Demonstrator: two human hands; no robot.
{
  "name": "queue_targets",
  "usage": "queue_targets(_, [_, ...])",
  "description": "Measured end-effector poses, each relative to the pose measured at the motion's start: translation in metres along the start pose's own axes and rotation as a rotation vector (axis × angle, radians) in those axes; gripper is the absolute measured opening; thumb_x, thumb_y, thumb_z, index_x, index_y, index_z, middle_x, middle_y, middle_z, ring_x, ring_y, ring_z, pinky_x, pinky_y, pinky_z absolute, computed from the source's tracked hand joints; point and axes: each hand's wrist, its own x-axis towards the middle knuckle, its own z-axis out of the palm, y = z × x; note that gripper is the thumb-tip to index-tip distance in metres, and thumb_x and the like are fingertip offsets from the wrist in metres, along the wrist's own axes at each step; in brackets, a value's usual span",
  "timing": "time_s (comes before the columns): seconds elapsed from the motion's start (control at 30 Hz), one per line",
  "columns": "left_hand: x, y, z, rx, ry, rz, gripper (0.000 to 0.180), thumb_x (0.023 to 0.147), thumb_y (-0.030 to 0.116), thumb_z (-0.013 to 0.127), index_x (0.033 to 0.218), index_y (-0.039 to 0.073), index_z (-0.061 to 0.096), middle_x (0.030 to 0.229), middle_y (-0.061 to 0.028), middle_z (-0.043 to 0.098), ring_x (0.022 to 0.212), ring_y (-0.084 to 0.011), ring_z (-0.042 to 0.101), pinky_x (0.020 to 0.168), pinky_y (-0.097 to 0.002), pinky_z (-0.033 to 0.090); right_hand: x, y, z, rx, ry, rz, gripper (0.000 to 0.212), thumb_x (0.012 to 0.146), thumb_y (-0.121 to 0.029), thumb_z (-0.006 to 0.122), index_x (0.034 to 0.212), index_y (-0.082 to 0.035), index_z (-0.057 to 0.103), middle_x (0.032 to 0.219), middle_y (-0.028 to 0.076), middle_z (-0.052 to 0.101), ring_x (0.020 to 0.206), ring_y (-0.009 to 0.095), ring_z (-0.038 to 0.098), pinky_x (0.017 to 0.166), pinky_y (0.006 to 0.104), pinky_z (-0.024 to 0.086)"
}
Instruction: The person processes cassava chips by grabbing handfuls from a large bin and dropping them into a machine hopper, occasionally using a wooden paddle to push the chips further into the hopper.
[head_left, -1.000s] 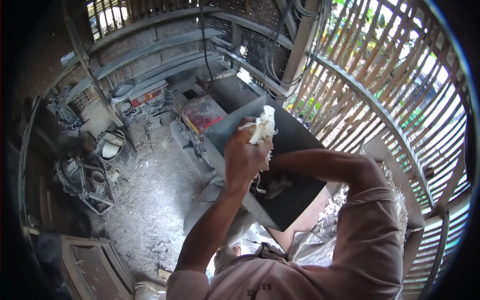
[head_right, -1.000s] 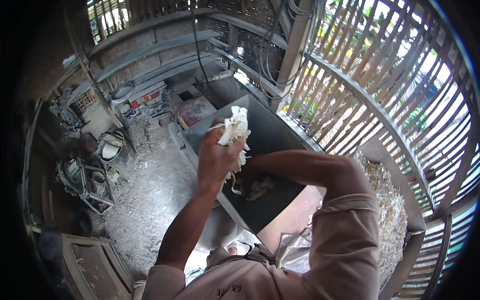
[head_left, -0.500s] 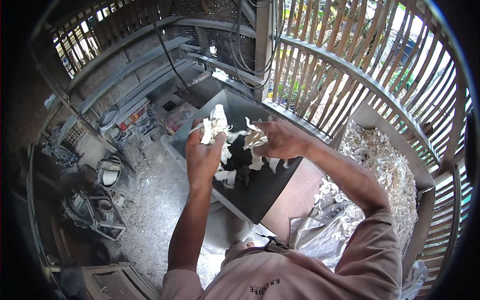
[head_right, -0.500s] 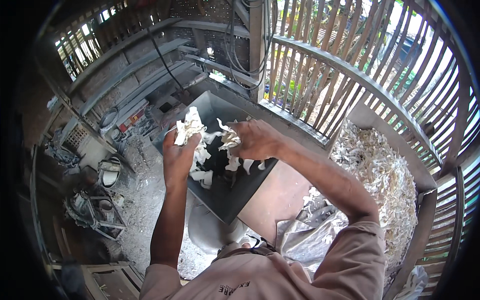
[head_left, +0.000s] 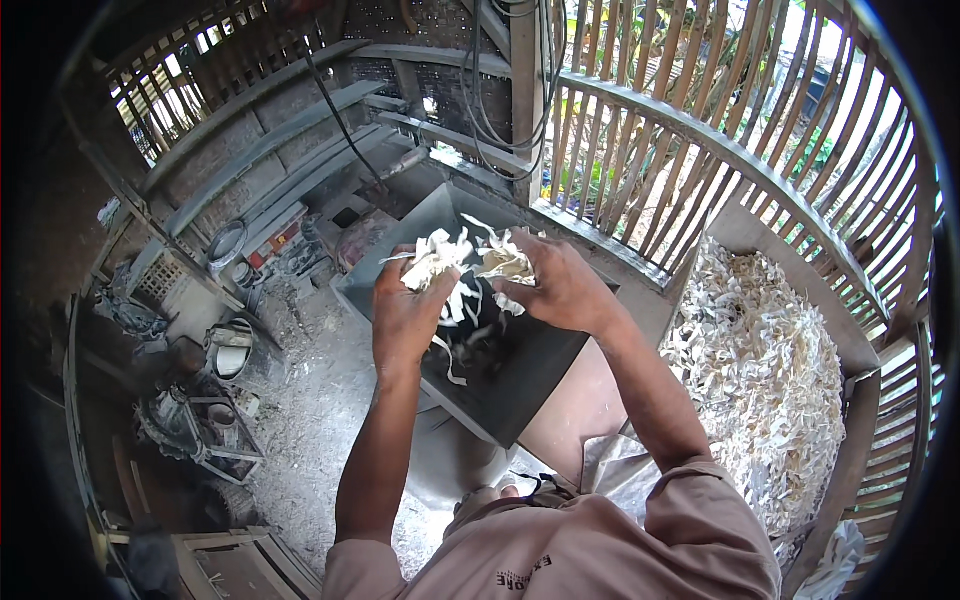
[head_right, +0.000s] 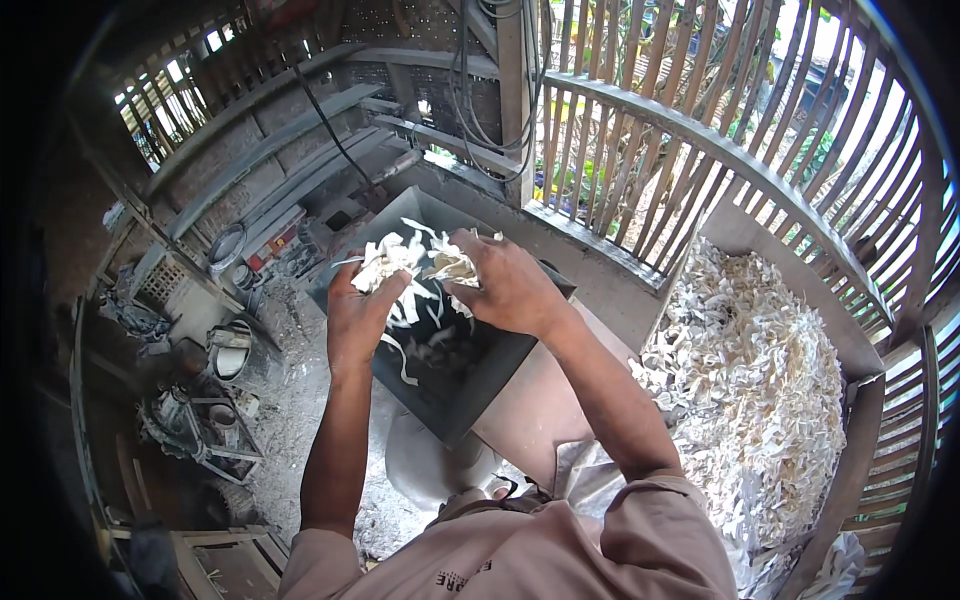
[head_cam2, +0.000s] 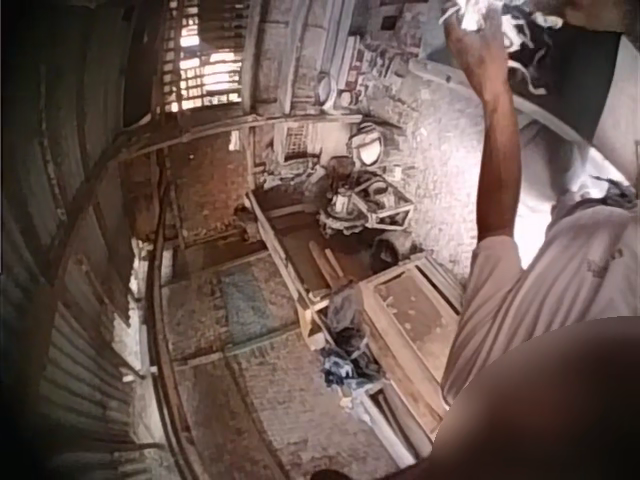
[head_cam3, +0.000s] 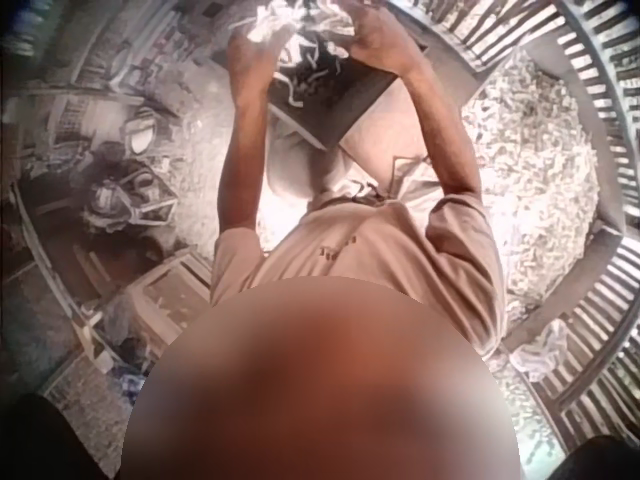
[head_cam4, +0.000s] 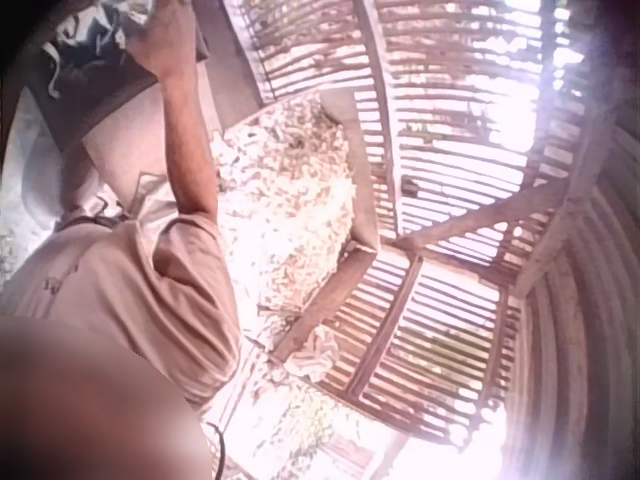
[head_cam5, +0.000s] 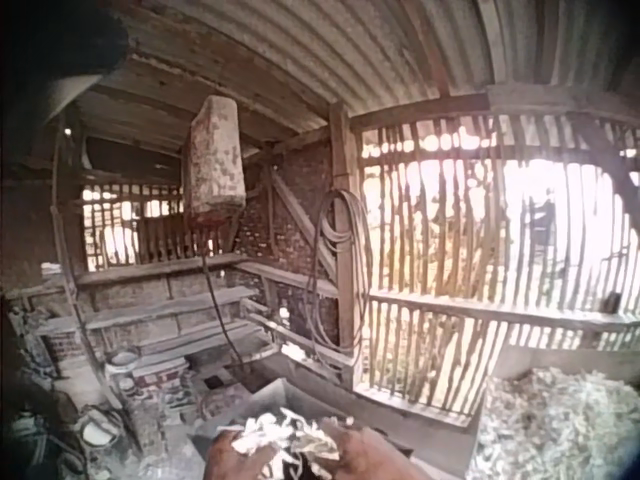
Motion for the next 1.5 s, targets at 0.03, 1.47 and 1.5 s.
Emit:
queue_targets(0.03, [0.0,0.001,-0.001,0.002,-0.001,0.002,0.026,0.079,0.01,0.072,0.101,0.0,0.062,0.092,-0.0096,0.069,0.083,-0.0141,0.065,0.075,-0.0289,0.05,0.0,-0.004,-0.002,-0.034,-0.035,0.014,0.047,0.082,-0.022,0.072,0.12,-0.003,0.053,0.102,0.023,0.067,0.092,0.043,0.063,0.08,0.0484,0.05])
queue_targets(1.47, [0.004,0.005,0.004,0.242,-0.144,-0.01,0.024,0.086,0.006,0.065,0.109,-0.001,0.068,0.106,-0.0133,0.07,0.101,-0.0209,0.067,0.085,-0.0308,0.052,-0.001,0.002,0.001,0.079,-0.17,-0.137,0.053,0.082,-0.043,0.072,0.118,-0.005,0.059,0.099,0.019,0.068,0.091,0.039,0.066,0.08,0.0457,0.051])
queue_targets(1.5, [0.004,0.004,0.003,0.261,-0.14,0.0,0.023,0.087,0.007,0.064,0.109,-0.001,0.068,0.105,-0.0131,0.071,0.1,-0.0208,0.067,0.085,-0.0306,0.052,-0.001,0.003,0.0,0.061,-0.196,-0.113,0.048,0.084,-0.037,0.071,0.118,-0.005,0.059,0.098,0.018,0.068,0.092,0.038,0.066,0.081,0.0459,0.051])
